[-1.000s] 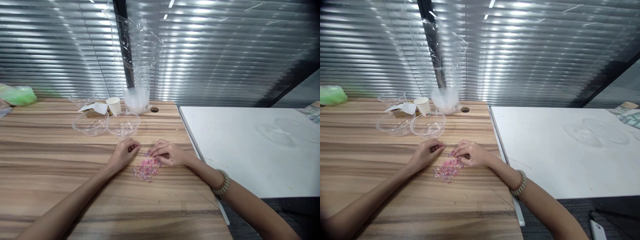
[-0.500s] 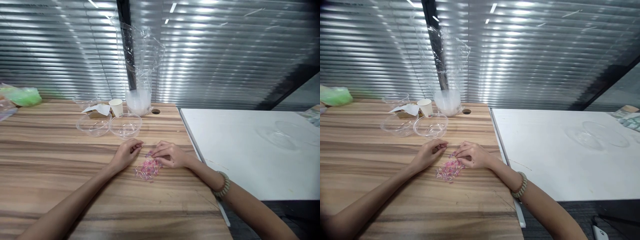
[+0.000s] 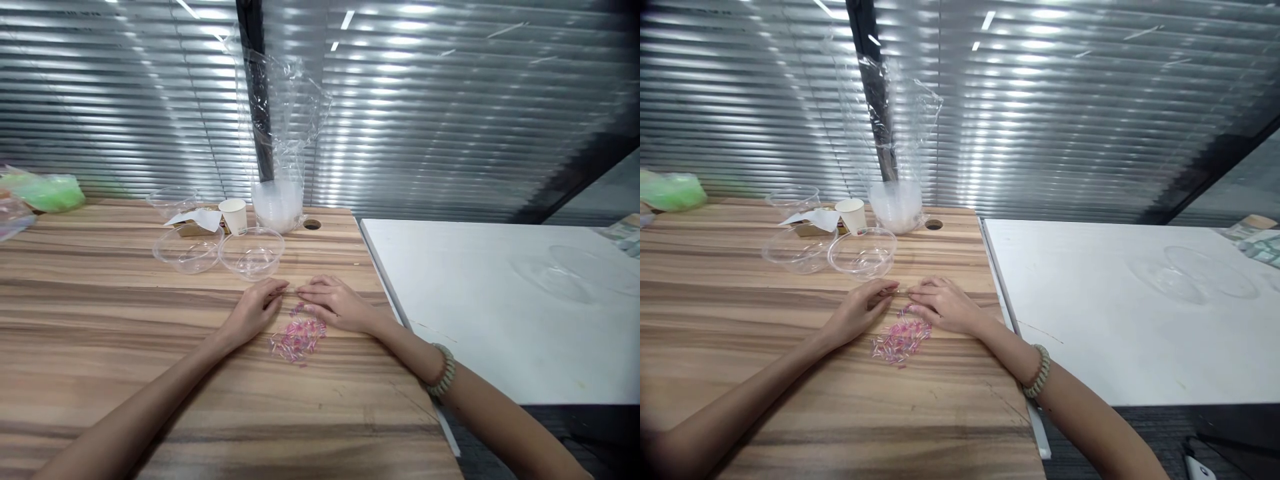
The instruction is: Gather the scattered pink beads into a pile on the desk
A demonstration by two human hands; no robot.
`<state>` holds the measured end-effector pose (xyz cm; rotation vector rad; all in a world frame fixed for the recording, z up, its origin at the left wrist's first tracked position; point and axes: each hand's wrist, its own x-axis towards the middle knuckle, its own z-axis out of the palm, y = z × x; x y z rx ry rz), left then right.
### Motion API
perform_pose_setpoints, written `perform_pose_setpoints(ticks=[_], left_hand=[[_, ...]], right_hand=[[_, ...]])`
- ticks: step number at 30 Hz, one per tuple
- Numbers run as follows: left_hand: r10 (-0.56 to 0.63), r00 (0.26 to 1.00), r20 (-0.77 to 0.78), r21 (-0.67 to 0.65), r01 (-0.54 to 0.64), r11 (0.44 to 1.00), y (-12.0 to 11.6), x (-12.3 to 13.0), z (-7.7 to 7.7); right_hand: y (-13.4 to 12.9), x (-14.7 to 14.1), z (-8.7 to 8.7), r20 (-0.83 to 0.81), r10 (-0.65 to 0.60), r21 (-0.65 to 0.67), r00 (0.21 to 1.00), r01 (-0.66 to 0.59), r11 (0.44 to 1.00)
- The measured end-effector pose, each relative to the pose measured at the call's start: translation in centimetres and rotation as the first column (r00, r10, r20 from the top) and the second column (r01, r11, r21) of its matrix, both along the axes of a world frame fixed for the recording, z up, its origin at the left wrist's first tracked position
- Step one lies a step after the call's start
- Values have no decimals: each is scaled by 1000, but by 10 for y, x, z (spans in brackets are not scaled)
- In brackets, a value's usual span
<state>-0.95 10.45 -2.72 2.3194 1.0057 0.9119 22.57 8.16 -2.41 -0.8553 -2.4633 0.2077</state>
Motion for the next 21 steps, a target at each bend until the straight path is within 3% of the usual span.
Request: perform_pose_setpoints(ticks=[3,6,12,16,21], left_hand=[[-20,1000,-20,31,20,999,0,-1,-2],[-86,989,-118,54,93,994,-2,-4,0],[-276,897,-344,-17,288,957,-7,-6,14],[-317,811,-493,-44,340,939,-6,-8,17],[-264,759,-595,-3,327,945,-1,-14,10]], right_hand=[[1,-1,0,-18,25,0,1000,-25,1000],[1,2,0,-148,-35,-4,988,34,999],[0,5,2,-320,-148,-17,936,150,989],[1,5,2,-331,-225,-66,916,216,974],[2,6,2,-334,-211,-140,919,173,975]])
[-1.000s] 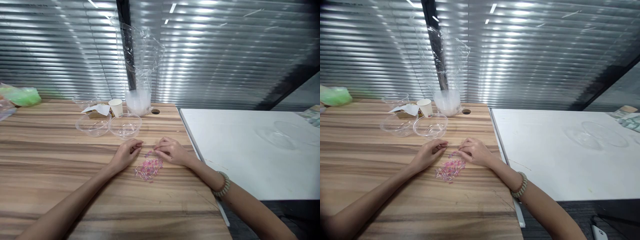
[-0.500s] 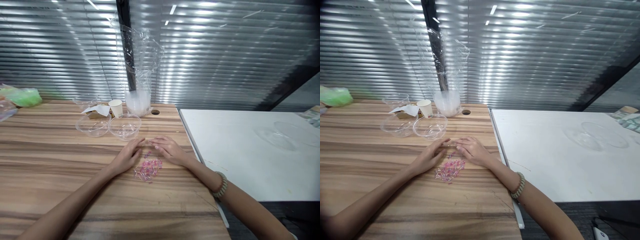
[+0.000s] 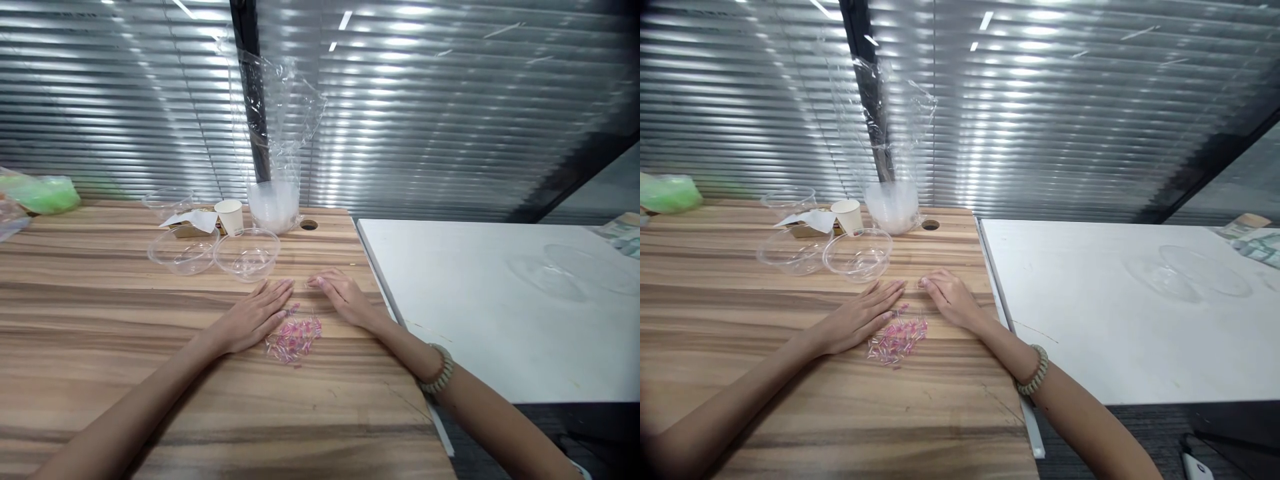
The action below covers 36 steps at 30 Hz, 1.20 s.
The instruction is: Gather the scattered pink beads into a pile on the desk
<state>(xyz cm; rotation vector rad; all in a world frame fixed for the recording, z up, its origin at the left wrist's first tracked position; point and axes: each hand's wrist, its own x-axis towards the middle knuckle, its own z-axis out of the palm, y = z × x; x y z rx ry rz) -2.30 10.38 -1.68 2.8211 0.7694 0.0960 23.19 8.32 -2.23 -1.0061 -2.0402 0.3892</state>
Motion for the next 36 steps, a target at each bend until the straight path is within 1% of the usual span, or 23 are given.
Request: perform_pose_setpoints(ticks=[2,5,9,11,15,16,18,20,22,25,28,30,33,36], left_hand=[[21,1000,-10,23,-21,1000,1,-2,-2],[53,998,18,27,-54,998,1,-2,-4],[144,982,121,-61,-137,989,0,-1,-4],[206,958,197,-118,-185,976,1,0,-4],[275,917,290,-178,-230,957,4,0,-7],[283,911,300,-183,-236,954,5,0,-8],[290,904,315,-187,-240,953,5,0,-11],[287,900,327,-186,-236,954,6,0,-13],[273,903,331,-178,-224,958,6,1,-14],[242,907,346,-147,-202,968,6,2,-13],[233,884,405,-101,-210,973,4,5,-7],[207,875,439,-77,-193,978,2,7,-1],[116,907,405,-80,-91,993,-2,9,8],[59,934,353,-102,-24,995,-4,10,10]], right_hand=[[1,0,0,15,16,-22,1000,-15,1000],[2,0,-2,73,24,-29,997,-22,999],[3,-1,-5,163,33,-15,986,-31,999],[2,-3,-5,230,80,-16,970,-78,997],[0,-6,-4,389,232,-47,891,-233,971],[-1,-6,-4,393,250,-56,885,-248,967],[-1,-6,-4,345,229,-66,910,-220,973],[1,-5,-5,274,167,-82,947,-150,985],[3,-5,-6,230,110,-110,967,-87,990],[9,-6,-8,238,96,-151,967,-61,987],[18,-11,-9,278,144,-138,950,-109,984],[24,-15,-7,297,179,-121,938,-149,981],[31,-20,-5,317,222,-124,922,-192,974],[33,-21,-4,335,258,-121,906,-230,965]])
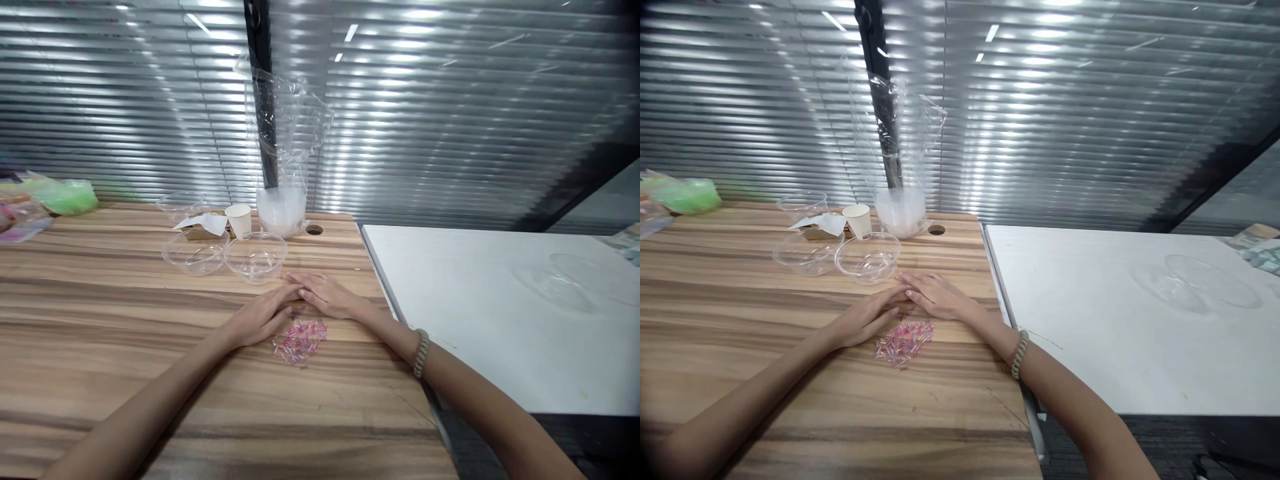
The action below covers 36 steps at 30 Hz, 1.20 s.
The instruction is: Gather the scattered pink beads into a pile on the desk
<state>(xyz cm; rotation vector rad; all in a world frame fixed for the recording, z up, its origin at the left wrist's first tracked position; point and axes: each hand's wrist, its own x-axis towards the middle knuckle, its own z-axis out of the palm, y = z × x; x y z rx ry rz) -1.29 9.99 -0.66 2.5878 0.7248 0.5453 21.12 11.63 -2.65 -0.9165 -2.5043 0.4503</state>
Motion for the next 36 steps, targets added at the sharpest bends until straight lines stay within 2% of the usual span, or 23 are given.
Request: perform_pose_setpoints(ticks=[5,10,16,22,28,32,36], left_hand=[[11,999,-31,-40,-13,999,2,-1,-3],[13,1000,-21,-61,-14,998,4,-2,-3],[133,990,46,-17,-132,991,6,-4,-7],[198,977,76,54,-202,978,10,-12,-8],[93,995,-48,-5,-93,996,19,-19,-13],[40,999,-10,-22,-41,999,23,-16,-16],[-4,998,65,38,1,999,27,-14,-18]], right_hand=[[-1,3,-3,-26,10,17,1000,-10,1000],[-5,6,-2,-69,-45,26,997,47,999],[-7,14,-3,-148,-164,-9,975,164,986],[-7,20,-5,-226,-192,22,955,202,979],[-15,26,-3,-311,-221,-65,924,211,975],[-26,29,-2,-336,-202,-118,920,172,978],[-29,29,1,-372,-231,-123,899,200,972]])
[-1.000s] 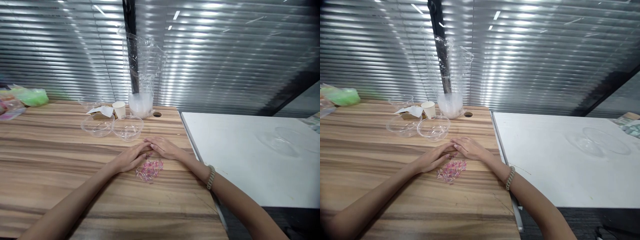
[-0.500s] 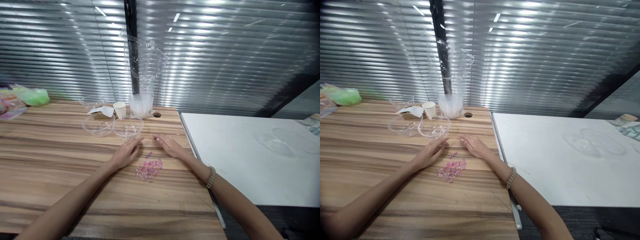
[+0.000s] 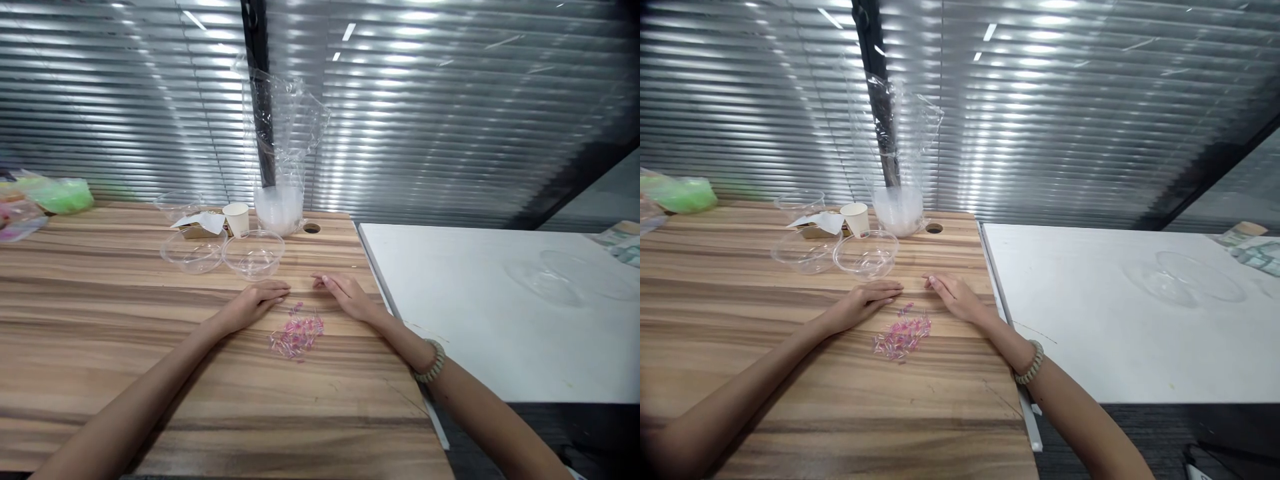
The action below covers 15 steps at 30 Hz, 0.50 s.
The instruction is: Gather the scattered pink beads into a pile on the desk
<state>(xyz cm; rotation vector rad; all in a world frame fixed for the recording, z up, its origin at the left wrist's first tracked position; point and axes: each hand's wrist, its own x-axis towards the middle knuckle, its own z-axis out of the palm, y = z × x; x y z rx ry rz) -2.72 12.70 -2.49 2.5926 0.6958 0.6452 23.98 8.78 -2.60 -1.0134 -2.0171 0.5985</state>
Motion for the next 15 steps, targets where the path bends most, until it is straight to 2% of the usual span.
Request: perform_pose_setpoints(ticks=[5,11,15], left_hand=[[-19,998,60,61,16,998,5,-2,-4],[-13,993,113,135,-2,991,9,-6,-8],[-11,993,121,166,-9,986,8,-6,-5]], right_hand=[[2,2,3,20,-29,18,999,28,999],[3,7,3,37,232,77,972,-235,969],[7,8,1,57,328,74,943,-332,940]])
